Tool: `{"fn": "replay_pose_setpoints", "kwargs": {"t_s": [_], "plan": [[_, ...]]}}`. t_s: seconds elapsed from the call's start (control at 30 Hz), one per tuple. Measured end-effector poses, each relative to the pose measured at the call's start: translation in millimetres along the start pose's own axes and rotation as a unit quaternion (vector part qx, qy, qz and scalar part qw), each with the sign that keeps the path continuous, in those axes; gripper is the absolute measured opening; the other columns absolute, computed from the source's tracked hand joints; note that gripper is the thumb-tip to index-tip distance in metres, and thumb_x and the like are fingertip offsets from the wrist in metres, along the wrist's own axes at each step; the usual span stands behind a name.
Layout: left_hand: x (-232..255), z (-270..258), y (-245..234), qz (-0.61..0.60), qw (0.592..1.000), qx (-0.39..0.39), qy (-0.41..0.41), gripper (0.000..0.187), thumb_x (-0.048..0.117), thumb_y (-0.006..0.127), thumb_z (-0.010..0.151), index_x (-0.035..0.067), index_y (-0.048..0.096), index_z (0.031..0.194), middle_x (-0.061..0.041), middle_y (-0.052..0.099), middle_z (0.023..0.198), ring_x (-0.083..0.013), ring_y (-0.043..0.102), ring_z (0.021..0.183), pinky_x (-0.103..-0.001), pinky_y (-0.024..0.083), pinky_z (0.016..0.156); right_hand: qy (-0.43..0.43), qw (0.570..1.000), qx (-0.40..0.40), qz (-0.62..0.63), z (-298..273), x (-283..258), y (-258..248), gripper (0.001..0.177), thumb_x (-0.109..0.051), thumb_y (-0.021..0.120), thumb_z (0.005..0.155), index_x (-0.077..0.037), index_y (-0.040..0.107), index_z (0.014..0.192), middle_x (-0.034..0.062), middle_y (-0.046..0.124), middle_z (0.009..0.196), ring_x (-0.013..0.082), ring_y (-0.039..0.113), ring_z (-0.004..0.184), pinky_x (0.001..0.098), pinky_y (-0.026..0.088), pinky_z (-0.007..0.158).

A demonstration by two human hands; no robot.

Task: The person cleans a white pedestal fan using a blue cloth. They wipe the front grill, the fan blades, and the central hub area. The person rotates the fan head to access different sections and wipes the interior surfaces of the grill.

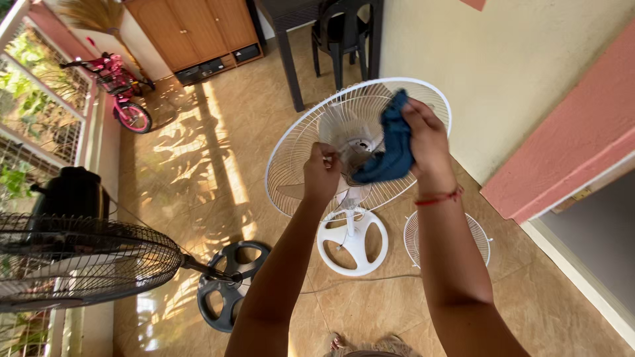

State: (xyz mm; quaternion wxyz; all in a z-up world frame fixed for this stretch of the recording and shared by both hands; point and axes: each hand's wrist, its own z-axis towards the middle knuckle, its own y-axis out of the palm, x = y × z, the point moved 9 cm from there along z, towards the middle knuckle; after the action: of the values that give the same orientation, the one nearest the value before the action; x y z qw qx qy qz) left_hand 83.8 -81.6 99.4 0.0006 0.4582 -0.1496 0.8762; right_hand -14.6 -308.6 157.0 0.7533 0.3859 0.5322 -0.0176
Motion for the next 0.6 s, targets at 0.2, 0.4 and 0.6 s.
{"fn": "replay_pose_setpoints", "kwargs": {"t_s": [0.2, 0.4, 0.6], "plan": [[-16.6, -2.3, 30.9, -0.307, 0.950, -0.055, -0.033, 0.042, -0.001, 0.064, 0.095, 0.005, 0.048, 0.133, -0.008, 0.065, 0.120, -0.0151, 0.066, 0.111, -0.029, 0.053, 0.095, -0.134, 0.960, 0.012, -0.247, -64.6, 31.7, -37.9, 0.029, -0.008, 0.070, 0.101, -0.002, 0.068, 0.129, 0.0038, 0.072, 0.097, 0.0106, 0.067, 0.081, 0.0262, 0.056, 0.072], [-40.4, -4.6, 36.0, -0.277, 0.953, -0.015, -0.121, 0.024, -0.001, 0.050, 0.105, 0.005, 0.052, 0.128, -0.013, 0.073, 0.116, -0.0160, 0.071, 0.106, -0.027, 0.053, 0.086, -0.330, 0.766, 0.016, -0.552, -64.8, 60.0, 0.8, 0.048, -0.012, 0.074, 0.096, -0.023, 0.065, 0.142, 0.0127, 0.071, 0.096, 0.0275, 0.070, 0.072, 0.0355, 0.056, 0.062], [-49.1, -11.5, 25.7, -0.266, 0.957, -0.020, -0.110, 0.022, -0.004, 0.052, 0.103, 0.002, 0.051, 0.125, -0.016, 0.073, 0.111, -0.0185, 0.072, 0.104, -0.028, 0.057, 0.081, -0.386, 0.706, -0.033, -0.593, -29.2, 34.9, -0.8, 0.038, -0.010, 0.074, 0.091, -0.019, 0.069, 0.128, 0.0145, 0.074, 0.100, 0.0322, 0.071, 0.069, 0.0400, 0.056, 0.061]]}}
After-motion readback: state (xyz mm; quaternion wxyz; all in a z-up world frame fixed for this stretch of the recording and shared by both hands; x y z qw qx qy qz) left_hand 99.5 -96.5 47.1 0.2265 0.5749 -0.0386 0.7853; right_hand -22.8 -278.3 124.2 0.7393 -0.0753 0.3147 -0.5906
